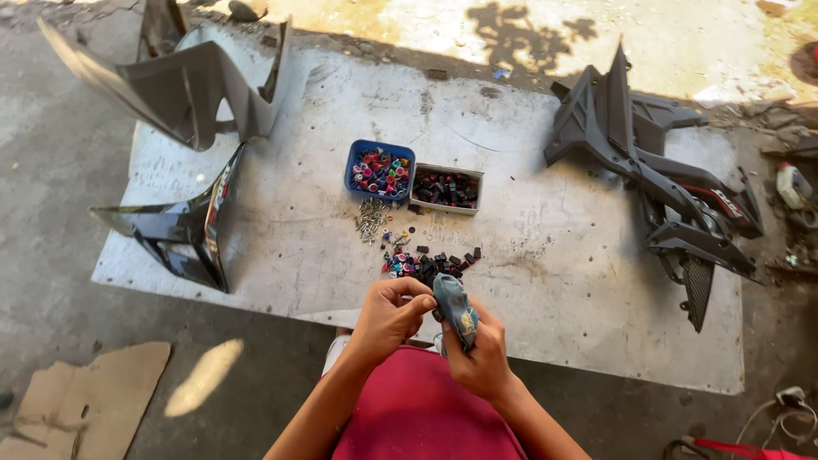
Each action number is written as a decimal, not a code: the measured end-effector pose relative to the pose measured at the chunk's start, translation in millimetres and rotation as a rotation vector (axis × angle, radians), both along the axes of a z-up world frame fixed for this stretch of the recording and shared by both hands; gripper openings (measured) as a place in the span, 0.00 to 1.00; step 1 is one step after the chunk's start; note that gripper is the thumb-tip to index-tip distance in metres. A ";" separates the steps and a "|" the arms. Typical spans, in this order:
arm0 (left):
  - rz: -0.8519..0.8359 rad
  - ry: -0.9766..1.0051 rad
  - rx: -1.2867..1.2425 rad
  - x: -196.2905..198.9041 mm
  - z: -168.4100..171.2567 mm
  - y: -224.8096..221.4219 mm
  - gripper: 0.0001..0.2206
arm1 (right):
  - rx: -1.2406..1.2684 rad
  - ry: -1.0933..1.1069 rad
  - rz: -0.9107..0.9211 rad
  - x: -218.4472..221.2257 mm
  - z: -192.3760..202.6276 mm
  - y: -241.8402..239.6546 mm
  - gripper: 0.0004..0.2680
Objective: Sorting and cleaning small motorcycle fairing bolts and clips on a workbench.
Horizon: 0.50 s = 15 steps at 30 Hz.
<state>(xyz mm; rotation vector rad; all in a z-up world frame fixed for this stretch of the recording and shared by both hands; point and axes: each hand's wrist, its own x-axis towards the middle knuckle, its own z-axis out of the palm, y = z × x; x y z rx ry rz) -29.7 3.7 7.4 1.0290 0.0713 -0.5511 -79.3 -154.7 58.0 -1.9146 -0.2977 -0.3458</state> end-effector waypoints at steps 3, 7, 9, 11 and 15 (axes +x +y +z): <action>0.016 -0.026 -0.013 4.6 -6.3 4.9 0.07 | 0.003 -0.015 -0.015 0.3 7.2 18.8 0.03; -0.070 -0.058 0.013 19.9 -3.6 30.8 0.11 | -0.040 0.052 -0.159 12.3 -0.9 48.7 0.05; -0.115 -0.046 0.002 23.0 -2.1 39.9 0.12 | -0.016 0.060 -0.191 14.5 1.0 64.0 0.05; -0.154 -0.047 0.003 30.7 3.9 54.9 0.14 | 0.019 0.055 -0.218 16.9 2.3 83.9 0.06; -0.250 -0.113 0.084 42.5 9.6 85.1 0.16 | -0.038 0.022 -0.267 15.4 2.3 118.3 0.06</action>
